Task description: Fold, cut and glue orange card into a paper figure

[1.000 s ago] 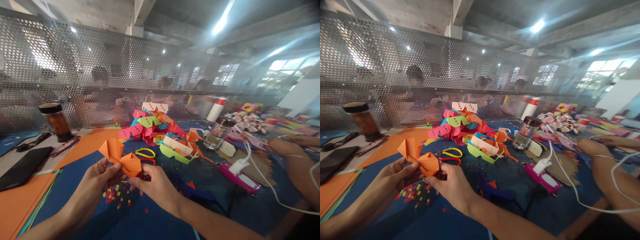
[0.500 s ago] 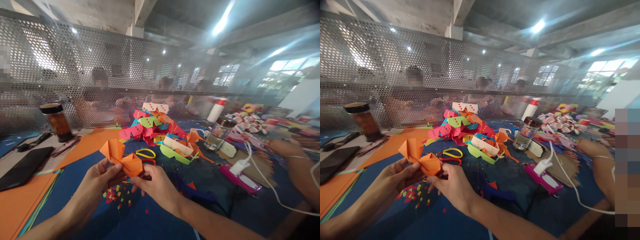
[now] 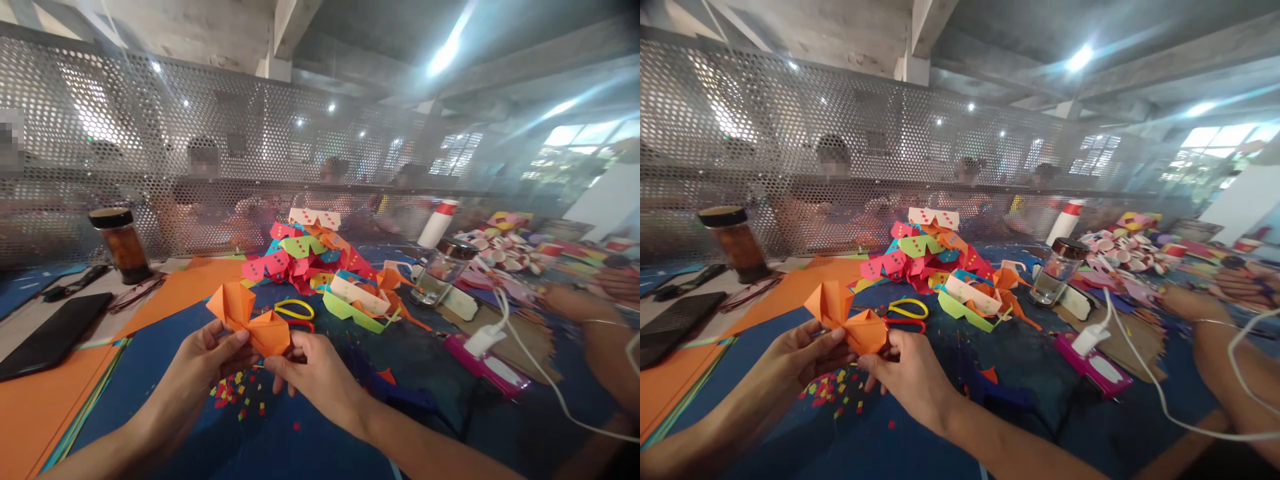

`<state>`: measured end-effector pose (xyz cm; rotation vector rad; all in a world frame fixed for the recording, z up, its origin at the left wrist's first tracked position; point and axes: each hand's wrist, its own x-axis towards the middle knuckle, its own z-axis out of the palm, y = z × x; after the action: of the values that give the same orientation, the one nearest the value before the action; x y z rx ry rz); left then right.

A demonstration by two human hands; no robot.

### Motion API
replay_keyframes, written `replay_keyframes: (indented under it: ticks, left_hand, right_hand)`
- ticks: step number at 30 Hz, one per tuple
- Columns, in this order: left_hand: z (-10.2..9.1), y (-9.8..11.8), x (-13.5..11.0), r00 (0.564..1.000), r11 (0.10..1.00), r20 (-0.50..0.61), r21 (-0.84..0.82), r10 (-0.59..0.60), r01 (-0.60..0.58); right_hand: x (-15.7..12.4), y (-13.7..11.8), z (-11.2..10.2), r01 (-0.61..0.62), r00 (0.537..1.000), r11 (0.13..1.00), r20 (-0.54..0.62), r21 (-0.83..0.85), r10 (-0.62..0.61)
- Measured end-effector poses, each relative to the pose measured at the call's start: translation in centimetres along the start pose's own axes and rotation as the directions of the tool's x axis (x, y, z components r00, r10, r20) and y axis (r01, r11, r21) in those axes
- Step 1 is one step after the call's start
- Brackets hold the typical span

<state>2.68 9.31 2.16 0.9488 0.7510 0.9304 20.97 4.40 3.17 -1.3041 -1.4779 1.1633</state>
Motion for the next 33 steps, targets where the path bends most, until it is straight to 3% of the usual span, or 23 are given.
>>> replay_keyframes:
  ticks: [10, 18, 24, 33]
  left_hand:
    - [-0.25, -0.10, 0.20, 1.000, 1.000, -0.011, -0.015, -0.013, 0.013]
    - [0.11, 0.40, 0.06, 0.996, 0.999, 0.076, 0.000, 0.041, -0.041]
    - [0.02, 0.59, -0.04, 0.999, 0.995, 0.015, -0.086, 0.043, -0.042]
    - [-0.48, 0.38, 0.59, 0.999, 0.998, -0.037, -0.059, 0.027, -0.029]
  right_hand:
    - [0.25, 0.39, -0.04, 0.031, 0.999, 0.999, 0.011, 0.012, -0.031]
    - [0.41, 0.74, -0.21, 0.033, 0.999, 0.999, 0.005, -0.034, -0.033]
    - [0.41, 0.60, -0.26, 0.041, 0.999, 0.999, 0.010, -0.032, -0.041]
    - [0.26, 0.22, -0.23, 0.002, 1.000, 1.000, 0.001, -0.027, -0.002]
